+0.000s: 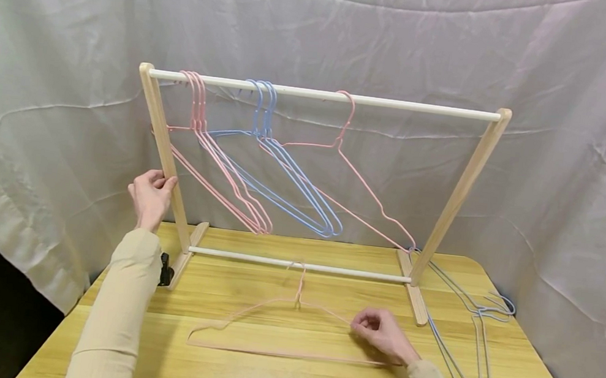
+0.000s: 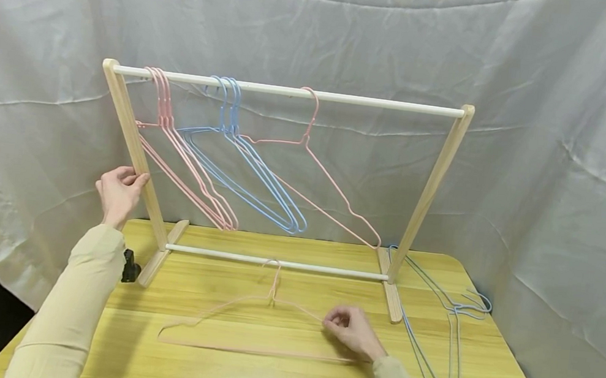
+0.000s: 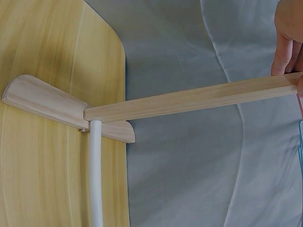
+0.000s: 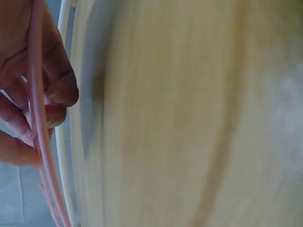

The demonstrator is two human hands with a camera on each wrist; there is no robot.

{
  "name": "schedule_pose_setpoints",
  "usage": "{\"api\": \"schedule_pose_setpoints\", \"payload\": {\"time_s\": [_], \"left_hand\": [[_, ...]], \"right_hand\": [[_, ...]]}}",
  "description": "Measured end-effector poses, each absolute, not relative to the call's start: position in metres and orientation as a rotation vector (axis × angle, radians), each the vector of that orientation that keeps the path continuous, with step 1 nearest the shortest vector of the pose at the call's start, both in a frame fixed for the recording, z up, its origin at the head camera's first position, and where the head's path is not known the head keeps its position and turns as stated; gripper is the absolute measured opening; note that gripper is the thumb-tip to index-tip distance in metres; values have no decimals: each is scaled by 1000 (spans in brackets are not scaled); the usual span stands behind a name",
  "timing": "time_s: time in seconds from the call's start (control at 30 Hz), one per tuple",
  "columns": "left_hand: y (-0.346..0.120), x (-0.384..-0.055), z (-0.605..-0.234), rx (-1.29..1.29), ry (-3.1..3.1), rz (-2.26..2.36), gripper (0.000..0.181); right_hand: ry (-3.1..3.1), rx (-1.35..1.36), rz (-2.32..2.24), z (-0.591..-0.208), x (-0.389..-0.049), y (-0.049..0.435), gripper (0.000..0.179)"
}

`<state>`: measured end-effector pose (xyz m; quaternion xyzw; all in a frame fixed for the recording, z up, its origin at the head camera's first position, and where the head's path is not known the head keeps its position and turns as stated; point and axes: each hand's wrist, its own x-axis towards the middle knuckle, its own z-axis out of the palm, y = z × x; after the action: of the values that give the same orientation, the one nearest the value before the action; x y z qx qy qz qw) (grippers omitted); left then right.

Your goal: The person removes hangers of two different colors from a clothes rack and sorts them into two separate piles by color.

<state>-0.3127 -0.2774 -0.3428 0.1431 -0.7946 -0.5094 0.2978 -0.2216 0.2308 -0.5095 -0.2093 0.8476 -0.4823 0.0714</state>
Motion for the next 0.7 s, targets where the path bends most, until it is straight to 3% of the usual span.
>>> {"api": "schedule_pose_setpoints", "payload": {"time_s": [0.7], "left_hand": [[-278,-313,-342,394,-2131,-1366,34]], "right_hand": [[2556,-721,-1280,-509,-223,230,8]]}}
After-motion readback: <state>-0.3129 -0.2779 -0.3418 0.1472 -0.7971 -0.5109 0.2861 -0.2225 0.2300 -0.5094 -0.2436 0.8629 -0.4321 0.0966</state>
